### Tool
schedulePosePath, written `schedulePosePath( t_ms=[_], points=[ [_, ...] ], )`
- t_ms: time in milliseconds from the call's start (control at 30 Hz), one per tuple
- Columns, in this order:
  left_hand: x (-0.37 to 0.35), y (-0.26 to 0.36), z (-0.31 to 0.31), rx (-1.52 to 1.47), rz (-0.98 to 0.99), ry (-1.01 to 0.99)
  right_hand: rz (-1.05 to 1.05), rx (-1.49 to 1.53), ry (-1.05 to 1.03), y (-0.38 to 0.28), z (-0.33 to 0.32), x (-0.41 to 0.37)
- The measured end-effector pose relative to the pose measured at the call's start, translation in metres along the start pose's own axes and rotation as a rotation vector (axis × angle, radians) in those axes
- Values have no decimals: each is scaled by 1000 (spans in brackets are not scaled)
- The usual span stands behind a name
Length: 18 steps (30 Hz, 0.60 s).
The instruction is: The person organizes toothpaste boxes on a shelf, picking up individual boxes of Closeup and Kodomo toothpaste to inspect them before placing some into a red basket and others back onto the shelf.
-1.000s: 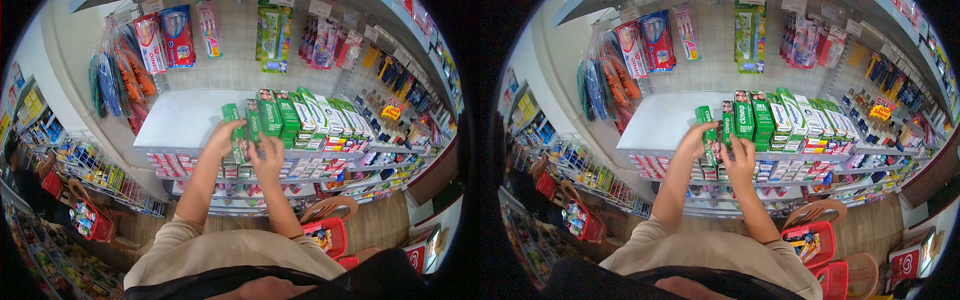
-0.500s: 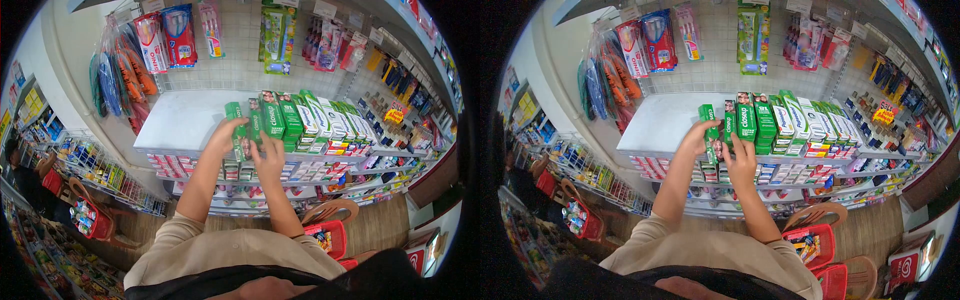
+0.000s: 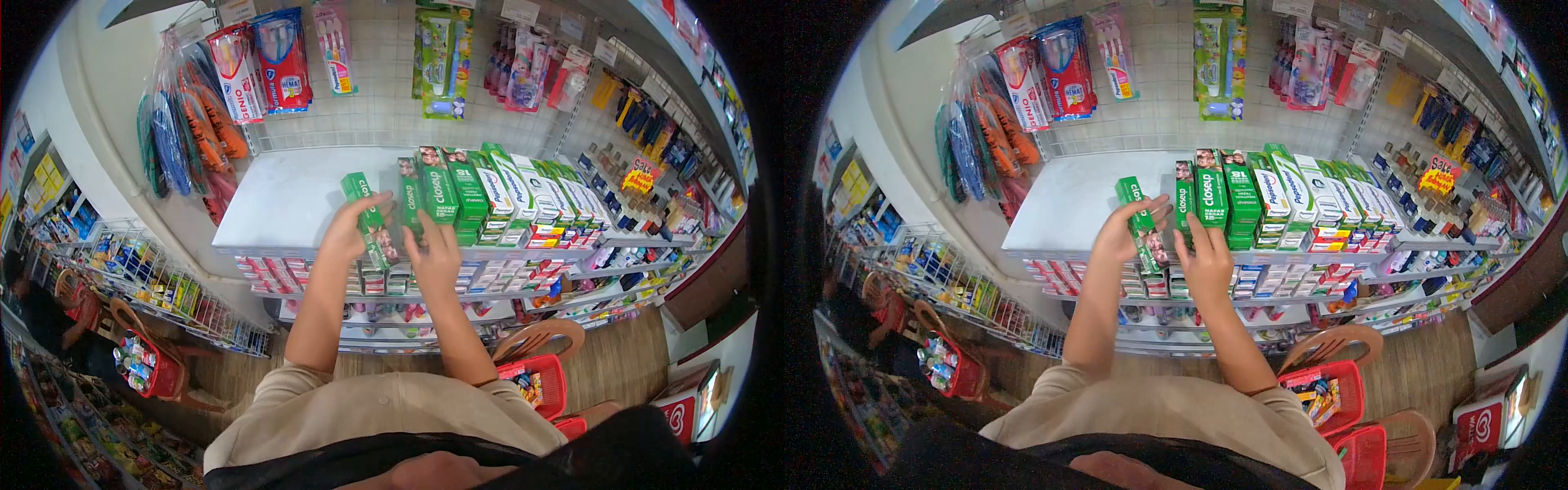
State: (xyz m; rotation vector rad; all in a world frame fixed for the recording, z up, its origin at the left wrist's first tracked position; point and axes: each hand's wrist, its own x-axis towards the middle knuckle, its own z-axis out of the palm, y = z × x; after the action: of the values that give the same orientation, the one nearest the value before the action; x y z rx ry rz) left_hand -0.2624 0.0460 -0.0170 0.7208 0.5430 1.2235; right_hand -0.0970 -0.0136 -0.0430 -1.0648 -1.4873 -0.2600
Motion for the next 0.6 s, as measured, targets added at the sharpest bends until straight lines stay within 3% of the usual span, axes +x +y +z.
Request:
schedulePosePath(
  t_ms=[167, 267, 333, 367, 467, 600],
  points=[
    [-19, 5, 0, -206, 23, 4, 22, -10, -10, -5, -4, 2],
    [-37, -2, 5, -275, 338, 143, 139, 175, -38, -11, -17, -1],
    [-55, -5, 18, -288, 487, 232, 246, 450, -215, -11, -21, -13],
    [-60, -10, 17, -288, 572, 237, 245, 451, -212, -17, -24, -16],
    [-86, -23, 30, -332, 617, 193, 494, 1018, -407, -49, -26, -22],
    [-104, -39, 24, -234, 652, 57, 590, 1109, -588, -37, -31, -23]
  ],
)
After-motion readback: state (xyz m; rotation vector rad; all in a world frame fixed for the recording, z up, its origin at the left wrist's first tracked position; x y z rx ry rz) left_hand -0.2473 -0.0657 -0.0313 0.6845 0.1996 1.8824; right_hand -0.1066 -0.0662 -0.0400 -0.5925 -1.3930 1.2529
